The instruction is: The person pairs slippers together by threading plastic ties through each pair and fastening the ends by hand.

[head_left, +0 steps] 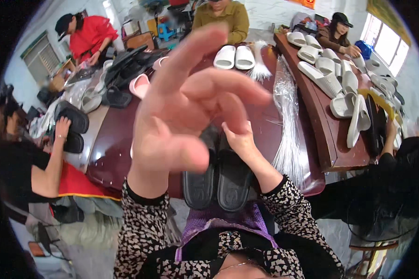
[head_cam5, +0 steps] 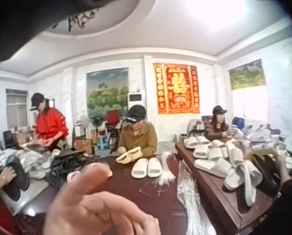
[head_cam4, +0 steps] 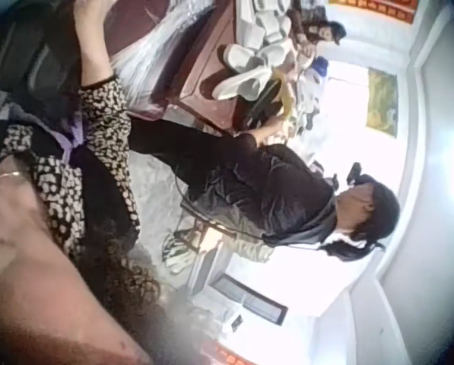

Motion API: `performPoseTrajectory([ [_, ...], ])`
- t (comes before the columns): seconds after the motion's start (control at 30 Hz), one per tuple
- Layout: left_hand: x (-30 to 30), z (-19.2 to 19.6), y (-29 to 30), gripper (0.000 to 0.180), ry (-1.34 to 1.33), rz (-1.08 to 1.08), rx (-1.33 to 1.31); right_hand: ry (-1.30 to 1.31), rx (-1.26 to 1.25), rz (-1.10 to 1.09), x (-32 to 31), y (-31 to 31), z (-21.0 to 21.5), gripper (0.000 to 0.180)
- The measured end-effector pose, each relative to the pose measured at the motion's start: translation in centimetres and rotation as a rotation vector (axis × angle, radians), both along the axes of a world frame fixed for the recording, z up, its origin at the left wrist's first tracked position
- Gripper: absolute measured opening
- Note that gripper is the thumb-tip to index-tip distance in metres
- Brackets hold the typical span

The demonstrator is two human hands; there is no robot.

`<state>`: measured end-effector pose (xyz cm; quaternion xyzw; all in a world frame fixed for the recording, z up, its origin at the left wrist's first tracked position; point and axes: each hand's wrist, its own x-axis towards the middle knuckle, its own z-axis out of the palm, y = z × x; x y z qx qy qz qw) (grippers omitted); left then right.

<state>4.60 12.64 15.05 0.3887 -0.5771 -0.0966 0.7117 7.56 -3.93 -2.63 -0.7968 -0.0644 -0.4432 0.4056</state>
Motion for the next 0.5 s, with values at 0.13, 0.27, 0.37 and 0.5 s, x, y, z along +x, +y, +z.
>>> performPoseTrajectory([
  [0.13,0.7,2.2,0.2,0.116,-0.253,-0.135,-0.168,-0.054,-0.071,0.044,2.3,0.8,-0.9,0.013],
  [0.27,3.5,0.0,0.3,0.109,-0.202,-0.143,-0.221,0.087,-0.095,-0.021,1.2,-2.7,-2.2,0.013],
  [0.37,2.4,0.8,2.6,0.104,-0.268,0.001,-0.218,0.147,-0.061,0.085,1.8,0.0,-1.2,0.012],
  [0.5,3.2,1.8,4.5,0.097,-0.355,0.130,-0.226,0.241,0.004,0.131,0.7,-0.3,-2.1,0.012],
])
